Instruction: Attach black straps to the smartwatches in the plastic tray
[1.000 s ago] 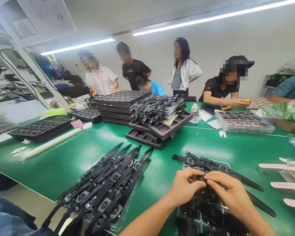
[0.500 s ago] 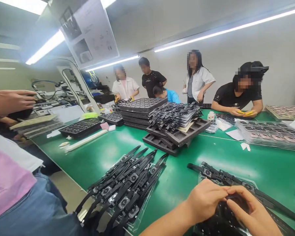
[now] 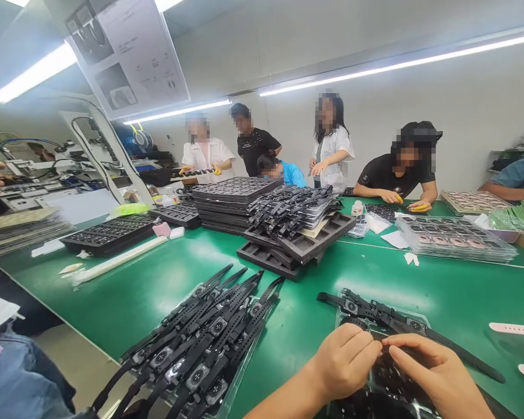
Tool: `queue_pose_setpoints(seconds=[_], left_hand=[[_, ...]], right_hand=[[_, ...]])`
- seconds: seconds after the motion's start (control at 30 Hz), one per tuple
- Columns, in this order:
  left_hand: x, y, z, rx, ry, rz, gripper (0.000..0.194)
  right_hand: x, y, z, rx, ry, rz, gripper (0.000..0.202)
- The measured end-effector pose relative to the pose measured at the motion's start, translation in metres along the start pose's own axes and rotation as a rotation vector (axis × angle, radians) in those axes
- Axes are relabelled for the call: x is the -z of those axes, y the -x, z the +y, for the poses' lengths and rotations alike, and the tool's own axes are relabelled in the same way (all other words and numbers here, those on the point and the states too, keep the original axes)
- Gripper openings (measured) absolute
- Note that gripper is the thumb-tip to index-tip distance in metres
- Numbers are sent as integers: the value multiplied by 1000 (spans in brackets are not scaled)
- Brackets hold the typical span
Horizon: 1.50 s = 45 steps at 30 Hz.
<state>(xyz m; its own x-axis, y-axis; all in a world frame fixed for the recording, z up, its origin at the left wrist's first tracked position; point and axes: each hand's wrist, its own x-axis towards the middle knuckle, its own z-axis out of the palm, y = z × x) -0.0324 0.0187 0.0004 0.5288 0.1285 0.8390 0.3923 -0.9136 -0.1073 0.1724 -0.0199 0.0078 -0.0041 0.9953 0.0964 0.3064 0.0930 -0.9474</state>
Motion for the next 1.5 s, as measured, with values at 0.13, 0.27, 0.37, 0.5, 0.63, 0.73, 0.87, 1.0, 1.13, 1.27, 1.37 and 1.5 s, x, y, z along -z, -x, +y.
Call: queue_pose_setpoints(seconds=[0.13, 0.27, 0.37, 0.5, 0.63, 0.73, 0.87, 1.0, 1.13, 1.27, 1.37, 1.5], left_hand=[[1, 4, -3, 16, 12, 20, 23], [3, 2, -4, 45, 41, 55, 23], [2, 0, -3, 93, 82, 73, 21], [1, -1, -7, 165, 153, 103, 21], [4, -1, -19, 328, 157, 117, 22], [4, -1, -27, 428, 156, 141, 24], [5, -2, -27, 428, 165, 118, 22], [4, -5, -24, 418, 170, 113, 21], [4, -6, -24, 407, 199, 129, 21], [5, -7, -23, 404, 216, 117, 21], [5, -6, -20, 401, 227, 103, 20], [2, -4, -16, 402, 235, 88, 19]], right_hand=[[6, -1, 2, 23, 20, 27, 27], [5, -2, 7, 84, 47, 16, 27], [1, -3, 10, 161, 97, 44, 29], [7, -2, 6, 236, 256, -6, 32], [29, -9, -3, 251, 352, 100, 30], [42, -22, -3, 145, 396, 199, 35], [35, -42, 2, 86, 538, -93, 33], [24, -52, 4, 130, 650, -225, 24], [46, -44, 8, 72, 814, -118, 30], [68, -29, 27, -90, 1004, -25, 24], [63, -25, 46, -123, 1066, 20, 20], [55, -27, 56, -121, 1057, 43, 26]])
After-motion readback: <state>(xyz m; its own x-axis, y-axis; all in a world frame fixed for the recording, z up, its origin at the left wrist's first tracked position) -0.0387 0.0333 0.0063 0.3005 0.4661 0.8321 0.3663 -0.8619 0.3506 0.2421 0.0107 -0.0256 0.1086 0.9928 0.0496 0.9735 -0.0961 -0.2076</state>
